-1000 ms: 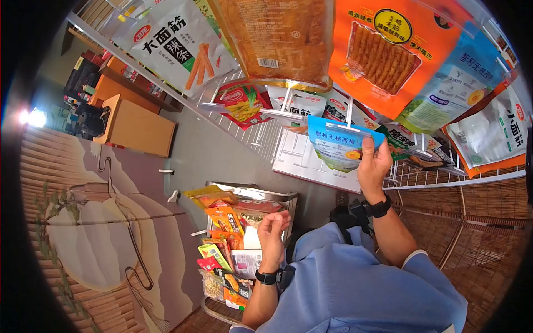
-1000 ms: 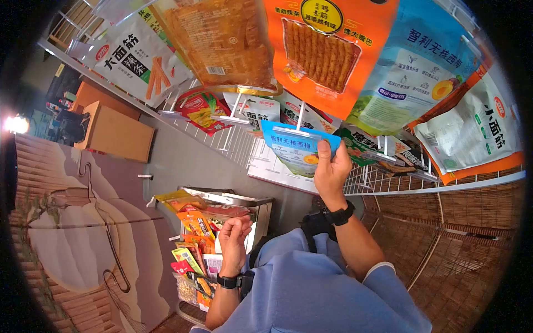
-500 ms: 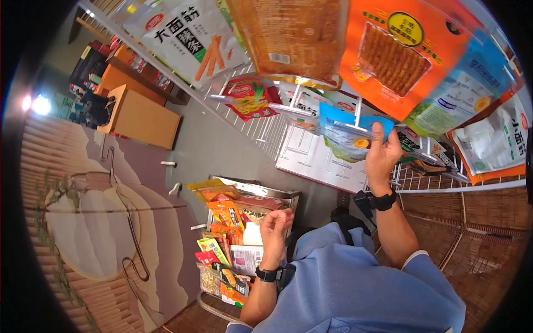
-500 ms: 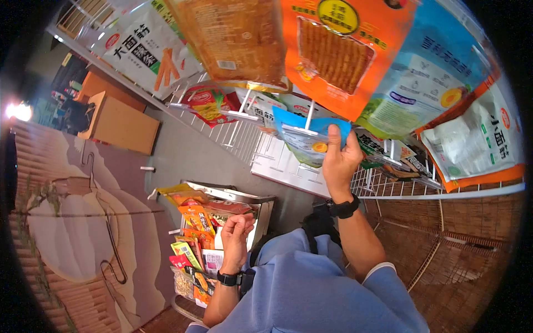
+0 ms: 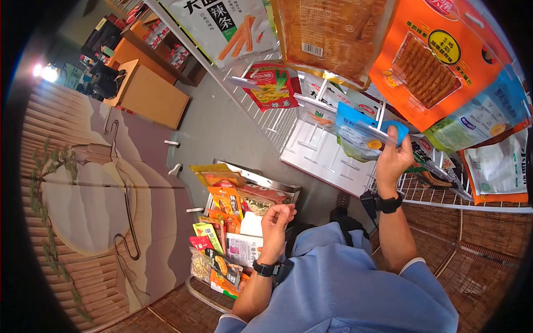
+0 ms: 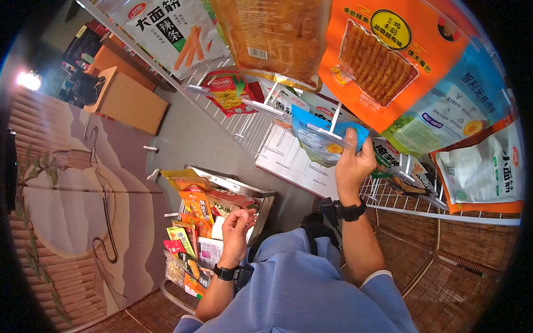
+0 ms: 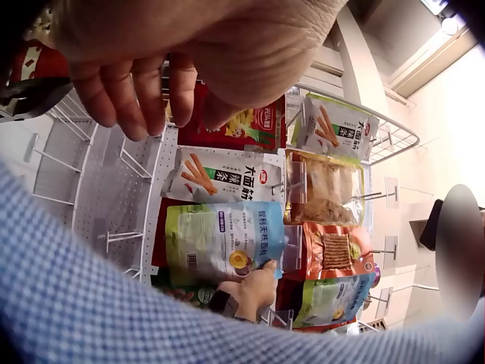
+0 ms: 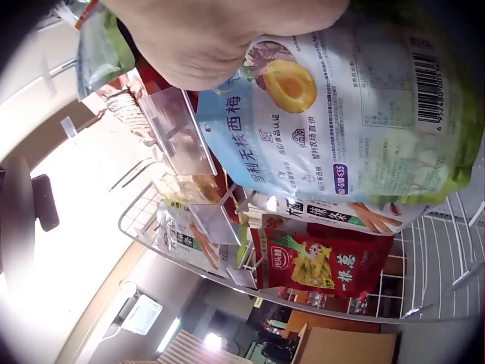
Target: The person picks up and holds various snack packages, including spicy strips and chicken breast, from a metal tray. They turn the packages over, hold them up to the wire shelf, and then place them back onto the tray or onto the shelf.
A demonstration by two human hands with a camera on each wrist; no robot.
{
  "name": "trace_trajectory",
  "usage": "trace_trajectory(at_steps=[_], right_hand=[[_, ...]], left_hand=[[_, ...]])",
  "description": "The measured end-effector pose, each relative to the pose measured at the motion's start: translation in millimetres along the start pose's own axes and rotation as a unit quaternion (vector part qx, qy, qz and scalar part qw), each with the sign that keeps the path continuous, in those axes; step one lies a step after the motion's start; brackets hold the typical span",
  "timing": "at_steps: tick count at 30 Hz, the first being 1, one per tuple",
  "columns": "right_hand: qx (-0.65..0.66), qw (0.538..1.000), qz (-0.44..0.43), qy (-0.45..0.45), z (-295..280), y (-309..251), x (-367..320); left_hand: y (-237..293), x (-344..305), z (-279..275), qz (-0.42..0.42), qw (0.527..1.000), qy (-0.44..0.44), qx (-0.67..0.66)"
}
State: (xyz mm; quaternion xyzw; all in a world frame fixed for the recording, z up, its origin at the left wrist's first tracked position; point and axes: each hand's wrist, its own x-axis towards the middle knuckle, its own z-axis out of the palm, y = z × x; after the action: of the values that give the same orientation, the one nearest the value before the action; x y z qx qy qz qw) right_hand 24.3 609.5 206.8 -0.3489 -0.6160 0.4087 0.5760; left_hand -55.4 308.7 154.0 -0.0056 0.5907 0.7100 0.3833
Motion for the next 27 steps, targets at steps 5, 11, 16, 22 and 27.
trace_trajectory(at_steps=[5,11,16,22,27], right_hand=[[0.003,0.998,-0.003,0.057,-3.6,1.8,0.4],[-0.023,0.999,-0.028,0.037,-4.6,-1.9,0.4],[-0.016,0.999,-0.026,0.026,-4.1,-0.6,0.1],[-0.063,0.997,-0.037,0.041,-3.0,-3.5,0.7],[-0.064,0.997,-0.026,0.040,-5.2,7.4,5.1]], left_hand=[[-1.9,0.2,-3.6,-0.004,1.000,0.013,-0.004],[-3.6,2.3,-0.7,-0.008,1.000,0.009,0.000],[-3.3,2.7,0.9,-0.011,1.000,-0.001,0.006],[-4.2,2.3,-2.4,-0.009,1.000,0.000,0.009],[-5.4,1.3,-2.6,-0.017,1.000,0.020,0.008]])
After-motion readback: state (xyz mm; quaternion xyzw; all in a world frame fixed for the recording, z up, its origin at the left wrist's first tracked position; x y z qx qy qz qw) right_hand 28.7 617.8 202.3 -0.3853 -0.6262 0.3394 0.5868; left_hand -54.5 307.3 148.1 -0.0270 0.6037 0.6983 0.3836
